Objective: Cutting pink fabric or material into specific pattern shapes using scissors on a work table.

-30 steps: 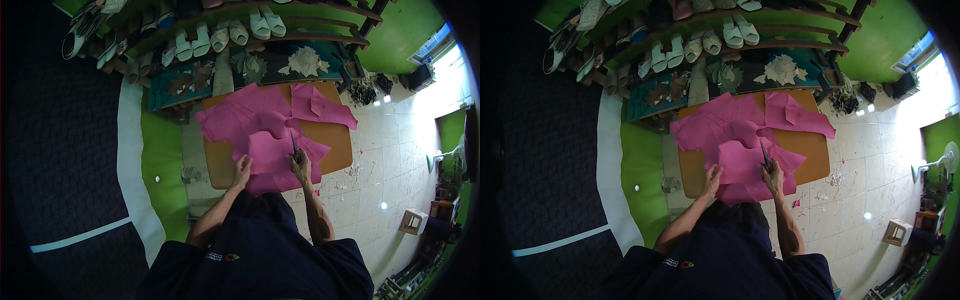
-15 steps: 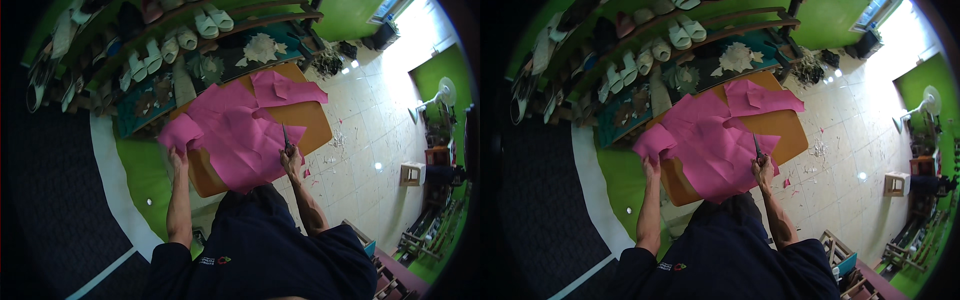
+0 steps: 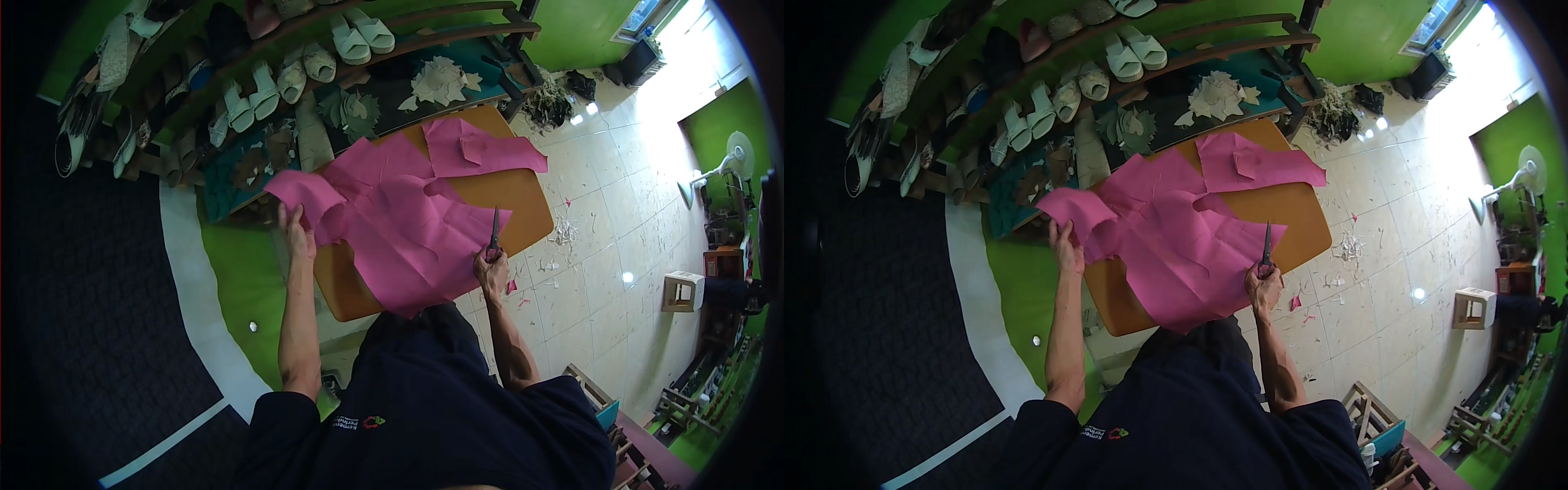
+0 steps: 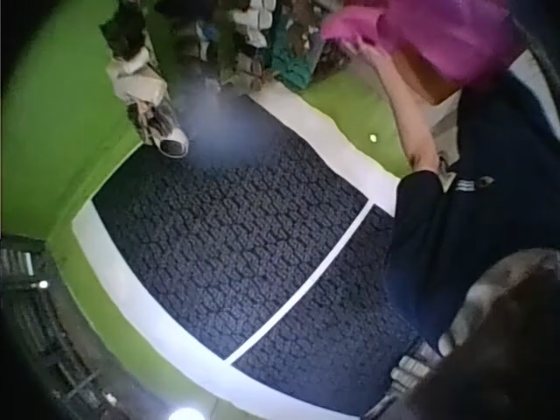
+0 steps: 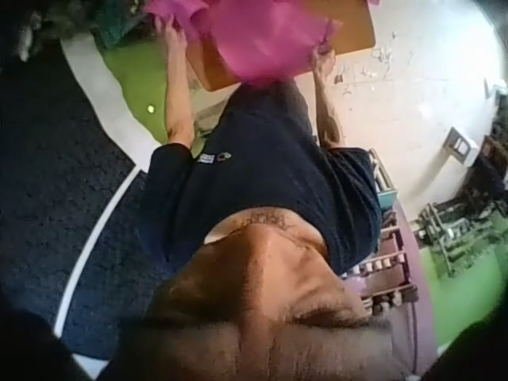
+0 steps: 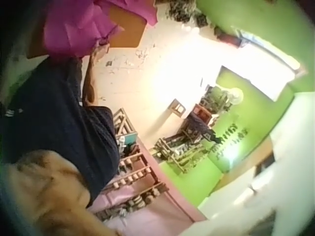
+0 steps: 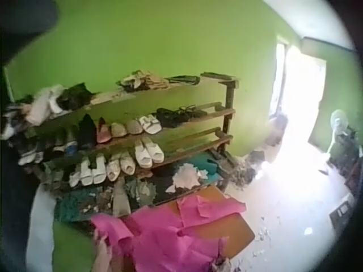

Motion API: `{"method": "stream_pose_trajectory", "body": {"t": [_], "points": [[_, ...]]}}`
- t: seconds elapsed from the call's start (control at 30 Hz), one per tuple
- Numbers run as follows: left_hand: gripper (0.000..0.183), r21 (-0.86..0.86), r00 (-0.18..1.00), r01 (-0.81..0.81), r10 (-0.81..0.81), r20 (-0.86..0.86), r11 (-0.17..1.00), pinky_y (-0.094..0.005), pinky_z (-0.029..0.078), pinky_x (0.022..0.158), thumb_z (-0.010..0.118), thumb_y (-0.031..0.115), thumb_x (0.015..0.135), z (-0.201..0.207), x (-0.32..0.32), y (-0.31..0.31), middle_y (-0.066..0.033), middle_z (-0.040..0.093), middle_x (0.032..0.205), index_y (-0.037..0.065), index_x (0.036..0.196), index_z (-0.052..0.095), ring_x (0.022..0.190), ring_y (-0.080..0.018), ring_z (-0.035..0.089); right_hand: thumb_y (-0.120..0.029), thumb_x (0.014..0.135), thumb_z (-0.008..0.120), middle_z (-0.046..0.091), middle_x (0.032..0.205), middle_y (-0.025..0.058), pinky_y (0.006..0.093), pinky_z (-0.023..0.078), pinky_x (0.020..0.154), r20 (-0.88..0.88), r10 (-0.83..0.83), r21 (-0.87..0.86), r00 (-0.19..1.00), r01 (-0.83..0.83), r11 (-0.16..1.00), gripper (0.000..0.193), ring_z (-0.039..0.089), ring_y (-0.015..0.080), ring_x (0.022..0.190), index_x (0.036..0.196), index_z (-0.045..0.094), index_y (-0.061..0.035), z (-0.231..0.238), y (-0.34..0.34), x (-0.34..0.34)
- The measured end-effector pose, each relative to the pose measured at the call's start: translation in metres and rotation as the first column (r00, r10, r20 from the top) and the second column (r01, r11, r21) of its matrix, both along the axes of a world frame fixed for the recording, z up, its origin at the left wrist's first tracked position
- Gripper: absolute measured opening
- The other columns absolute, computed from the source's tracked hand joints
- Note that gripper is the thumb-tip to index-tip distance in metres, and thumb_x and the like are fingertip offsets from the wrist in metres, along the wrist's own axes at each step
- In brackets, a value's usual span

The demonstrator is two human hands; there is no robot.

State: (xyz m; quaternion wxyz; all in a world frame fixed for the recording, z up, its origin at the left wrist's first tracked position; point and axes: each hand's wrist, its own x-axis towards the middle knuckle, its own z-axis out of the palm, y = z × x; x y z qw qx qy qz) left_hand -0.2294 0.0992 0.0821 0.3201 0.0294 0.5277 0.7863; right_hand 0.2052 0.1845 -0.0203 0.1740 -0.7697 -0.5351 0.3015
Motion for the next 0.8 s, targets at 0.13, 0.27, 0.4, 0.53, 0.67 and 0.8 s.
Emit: {"method": "stream_pose_trajectory", "body": {"t": [0.13,0.27,0.4,0.53,0.67,0.8], "points": [[0.071,-0.021,0.998,-0.065,0.065,-0.013,0.998,-0.0434,0.048,0.104,0.069,0.009,0.091,-0.002,-0.006,0.006,-0.0139,0.046,0.145,0.013,0.153,0.033,0.128,-0.0291,0.051,-0.038,0.078,0.077,0.067,0.085,0.015,0.0413,0.051,0.073,-0.062,0.049,0.102,0.997,-0.042,0.994,0.047,0.066,0.0303,0.079,0.1,0.059,-0.0004,-0.015,-0.002,0.006],[0.062,-0.464,0.964,-0.252,0.179,-0.197,0.849,-0.0414,0.048,0.104,0.067,0.006,0.09,-0.028,0.026,0.004,-0.0145,0.048,0.144,0.008,0.147,0.042,0.125,-0.0284,0.053,-0.021,0.077,0.072,0.064,0.082,0.0136,0.038,0.051,0.072,-0.168,0.049,0.149,0.985,-0.023,0.989,0.034,0.063,0.0259,0.074,0.099,0.057,0.0002,-0.022,-0.004,0.015],[0.054,-0.499,0.99,-0.096,0.028,-0.141,0.861,-0.041,0.047,0.105,0.067,0.008,0.091,-0.097,0.034,-0.014,-0.0149,0.051,0.14,0.007,0.141,0.048,0.121,-0.0266,0.056,-0.021,0.076,0.073,0.062,0.081,0.012,0.0362,0.05,0.07,-0.256,0.084,0.185,0.963,-0.036,0.982,0.035,0.061,0.0232,0.074,0.098,0.056,0.0001,-0.019,-0.002,0.009],[0.052,-0.329,0.95,0.309,-0.277,0.142,0.892,-0.0371,0.047,0.101,0.072,0.022,0.09,-0.111,0.094,0.029,-0.011,0.058,0.128,0.005,0.136,0.054,0.114,-0.0239,0.06,-0.014,0.075,0.067,0.066,0.086,0.0176,0.0403,0.052,0.076,-0.292,0.101,0.148,0.951,-0.06,0.987,0.035,0.066,0.0312,0.079,0.104,0.056,0.001,-0.008,-0.004,0.012],[0.053,-0.395,0.939,0.338,-0.28,0.199,0.854,-0.0338,0.046,0.1,0.075,0.029,0.088,-0.104,0.127,0.087,-0.0107,0.063,0.122,0.004,0.132,0.057,0.111,-0.021,0.061,-0.013,0.075,0.067,0.065,0.087,0.0134,0.0376,0.052,0.076,-0.357,0.14,0.199,0.923,-0.072,0.977,0.033,0.065,0.0254,0.079,0.103,0.056,-0.0001,-0.01,-0.004,0.024],[0.05,-0.609,0.885,0.462,-0.372,0.278,0.645,-0.0353,0.053,0.089,0.081,0.026,0.083,-0.09,0.148,0.136,-0.0106,0.066,0.117,0.002,0.122,0.061,0.1,-0.0232,0.066,-0.012,0.074,0.066,0.057,0.089,0.0075,0.0343,0.049,0.081,-0.406,0.103,0.111,0.908,-0.063,0.992,0.032,0.057,0.0206,0.083,0.101,0.052,-0.0028,0.021,-0.008,0.038]]}}
